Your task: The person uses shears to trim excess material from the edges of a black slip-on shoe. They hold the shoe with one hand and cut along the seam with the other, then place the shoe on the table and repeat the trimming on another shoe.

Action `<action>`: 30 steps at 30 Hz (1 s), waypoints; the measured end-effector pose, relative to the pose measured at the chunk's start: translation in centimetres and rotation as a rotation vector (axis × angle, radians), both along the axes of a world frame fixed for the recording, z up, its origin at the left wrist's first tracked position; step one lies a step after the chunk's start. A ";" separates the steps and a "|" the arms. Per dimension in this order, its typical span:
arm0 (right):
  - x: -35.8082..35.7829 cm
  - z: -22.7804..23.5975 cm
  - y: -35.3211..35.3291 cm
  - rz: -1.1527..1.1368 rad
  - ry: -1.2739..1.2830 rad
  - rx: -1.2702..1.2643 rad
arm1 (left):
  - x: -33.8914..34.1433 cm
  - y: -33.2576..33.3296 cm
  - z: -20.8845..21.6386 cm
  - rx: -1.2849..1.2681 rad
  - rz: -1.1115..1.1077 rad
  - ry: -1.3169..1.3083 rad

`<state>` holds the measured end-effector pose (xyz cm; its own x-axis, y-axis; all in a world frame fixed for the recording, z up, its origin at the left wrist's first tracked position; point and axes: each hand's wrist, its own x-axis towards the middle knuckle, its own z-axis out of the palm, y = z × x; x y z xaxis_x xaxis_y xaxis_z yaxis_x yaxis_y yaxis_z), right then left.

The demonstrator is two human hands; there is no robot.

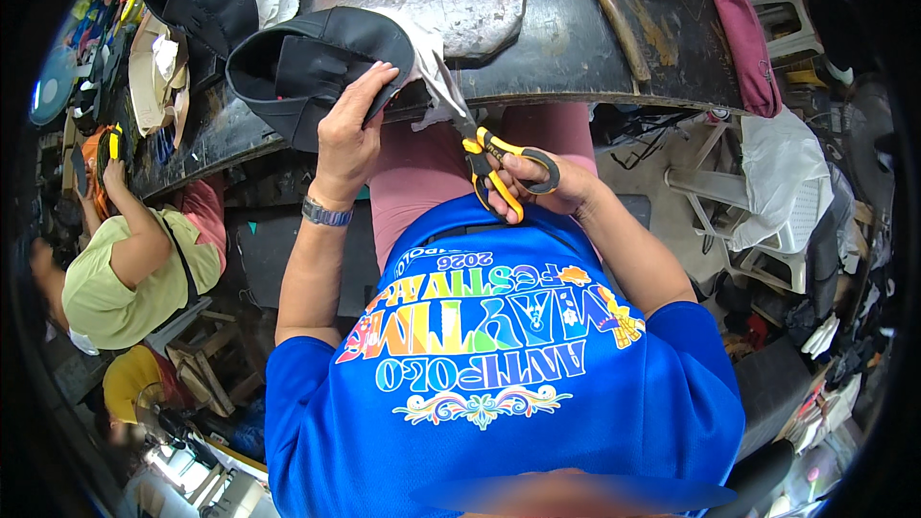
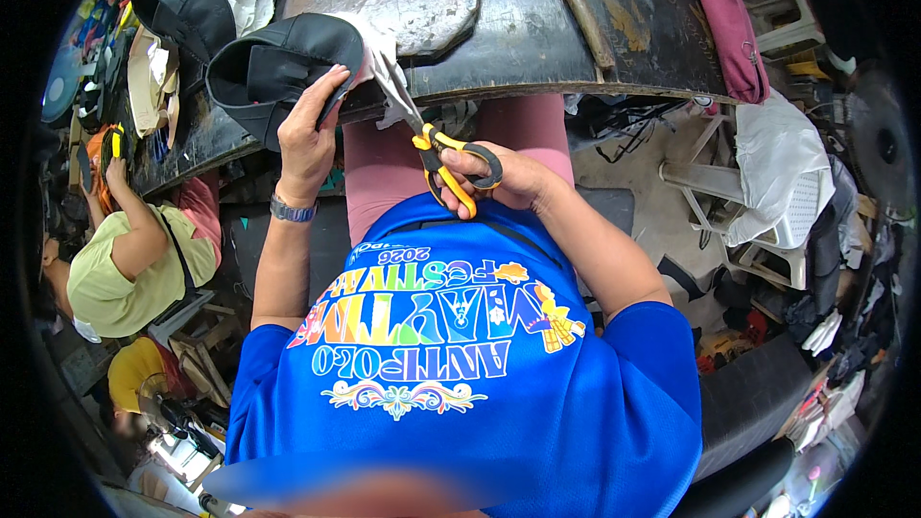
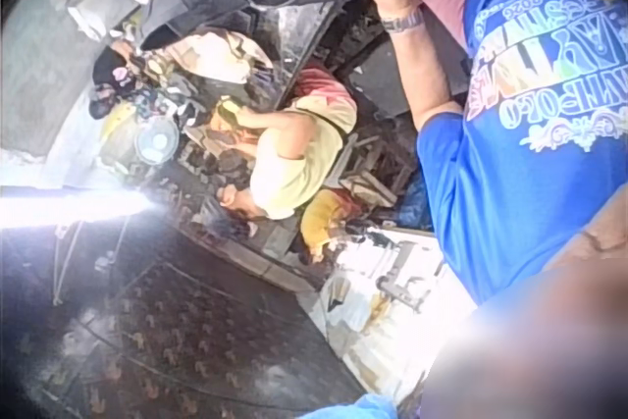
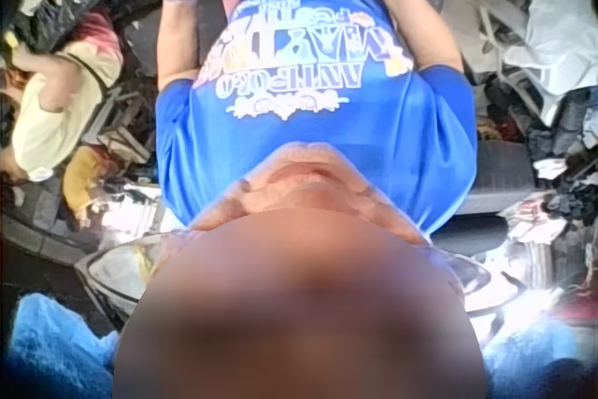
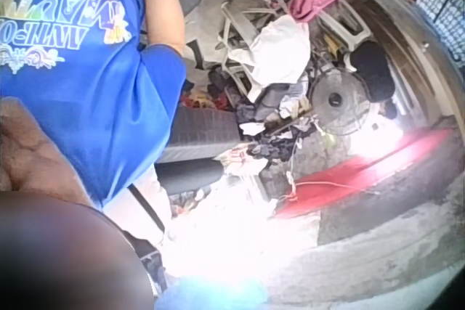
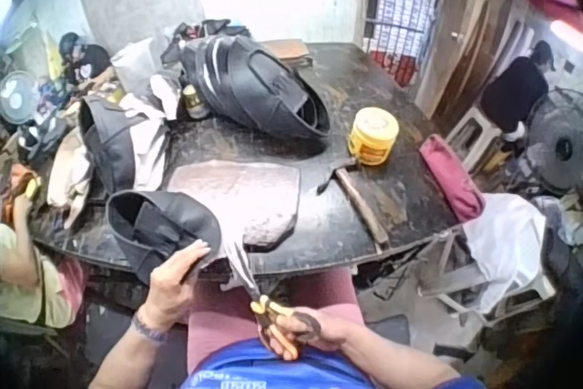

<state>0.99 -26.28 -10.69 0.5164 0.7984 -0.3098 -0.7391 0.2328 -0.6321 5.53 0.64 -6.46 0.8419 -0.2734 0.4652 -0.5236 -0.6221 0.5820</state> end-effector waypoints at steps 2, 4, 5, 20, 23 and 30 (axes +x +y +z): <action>0.2 0.3 0.1 0.039 0.005 -0.031 | -0.1 0.1 0.0 -0.018 0.009 -0.010; 0.6 0.4 0.6 0.061 0.003 -0.005 | -0.3 0.2 0.1 -0.020 0.015 -0.031; 0.9 0.5 0.9 0.071 0.003 0.011 | -0.4 0.2 0.1 -0.017 0.013 -0.044; 0.9 0.3 1.2 0.053 -0.029 -0.036 | -1.0 0.4 1.0 -0.003 -0.005 -0.086; 2.0 0.0 2.6 0.030 -0.027 -0.006 | -1.5 0.4 0.8 0.038 -0.029 -0.085; 3.0 -1.3 4.7 0.002 0.089 0.113 | -2.7 1.2 -1.0 0.175 -0.070 -0.101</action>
